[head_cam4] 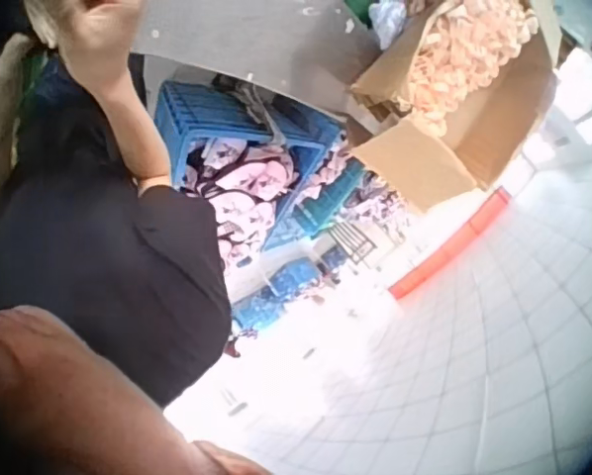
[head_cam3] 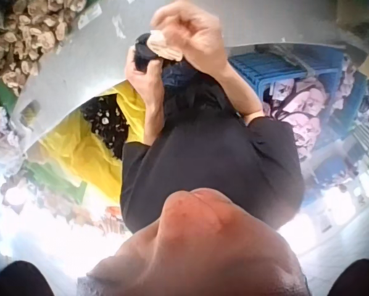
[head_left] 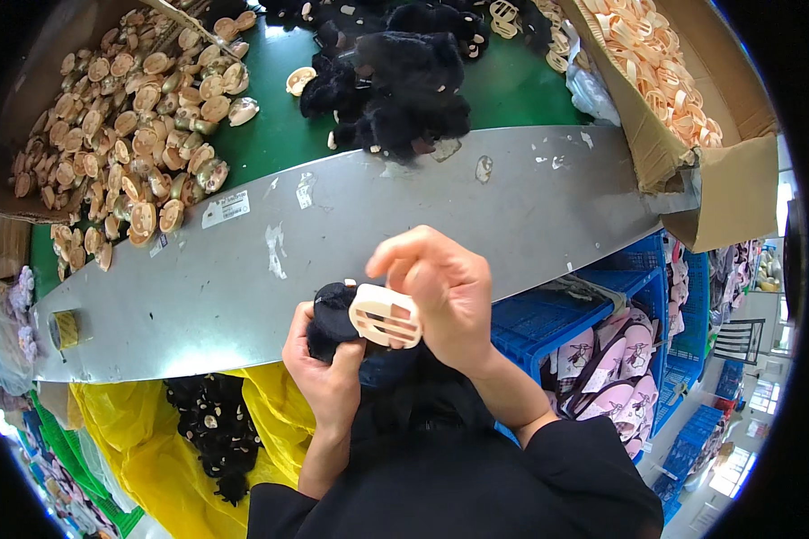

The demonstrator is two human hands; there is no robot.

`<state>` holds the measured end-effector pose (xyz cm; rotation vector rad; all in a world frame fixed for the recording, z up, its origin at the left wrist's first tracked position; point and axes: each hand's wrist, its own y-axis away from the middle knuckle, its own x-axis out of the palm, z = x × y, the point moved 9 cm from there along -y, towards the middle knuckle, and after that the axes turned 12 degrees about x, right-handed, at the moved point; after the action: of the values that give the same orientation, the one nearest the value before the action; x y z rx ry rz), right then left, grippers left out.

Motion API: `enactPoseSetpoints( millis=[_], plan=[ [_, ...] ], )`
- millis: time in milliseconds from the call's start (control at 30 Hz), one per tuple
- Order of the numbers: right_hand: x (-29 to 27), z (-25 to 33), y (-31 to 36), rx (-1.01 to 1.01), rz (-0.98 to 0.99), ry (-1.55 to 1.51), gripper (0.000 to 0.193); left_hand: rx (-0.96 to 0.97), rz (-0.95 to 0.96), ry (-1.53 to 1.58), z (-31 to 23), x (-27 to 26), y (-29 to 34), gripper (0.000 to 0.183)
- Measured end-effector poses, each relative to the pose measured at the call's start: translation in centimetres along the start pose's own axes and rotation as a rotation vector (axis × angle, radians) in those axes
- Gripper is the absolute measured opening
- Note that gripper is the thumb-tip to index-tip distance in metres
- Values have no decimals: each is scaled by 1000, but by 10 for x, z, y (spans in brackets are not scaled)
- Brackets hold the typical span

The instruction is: The person repeatedly picks up black hair scrunchies and round plastic clips, inserts the clips into the scrunchies, and places the assembled items on the table. The process is repeated continuously with multiple units.

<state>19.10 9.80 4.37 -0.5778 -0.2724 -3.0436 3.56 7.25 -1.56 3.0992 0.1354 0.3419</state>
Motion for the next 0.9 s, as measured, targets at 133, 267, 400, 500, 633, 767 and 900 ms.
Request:
enactPoseSetpoints(
  millis=[133,267,400,500,633,767,900],
  plan=[
    [7,-3,6,-77,-18,225,15,33,-43,-12,3,-12,-3,17],
    [-3,1,4,-201,-186,440,13,39,26,28,-2,-5,2,17],
    [-7,2,9,-82,-158,320,17,31,81,-3,-5,7,7,21],
    [-5,5,12,-188,-169,347,19,63,130,-56,-8,8,9,21],
    [-7,-1,13,-117,-132,168,20,68,91,-52,-11,9,9,20],
    [6,1,21,-276,-183,445,18,72,100,-36,-12,12,11,21],
    [11,13,18,-432,-183,624,22,106,136,-14,-11,8,10,23]
  ],
)
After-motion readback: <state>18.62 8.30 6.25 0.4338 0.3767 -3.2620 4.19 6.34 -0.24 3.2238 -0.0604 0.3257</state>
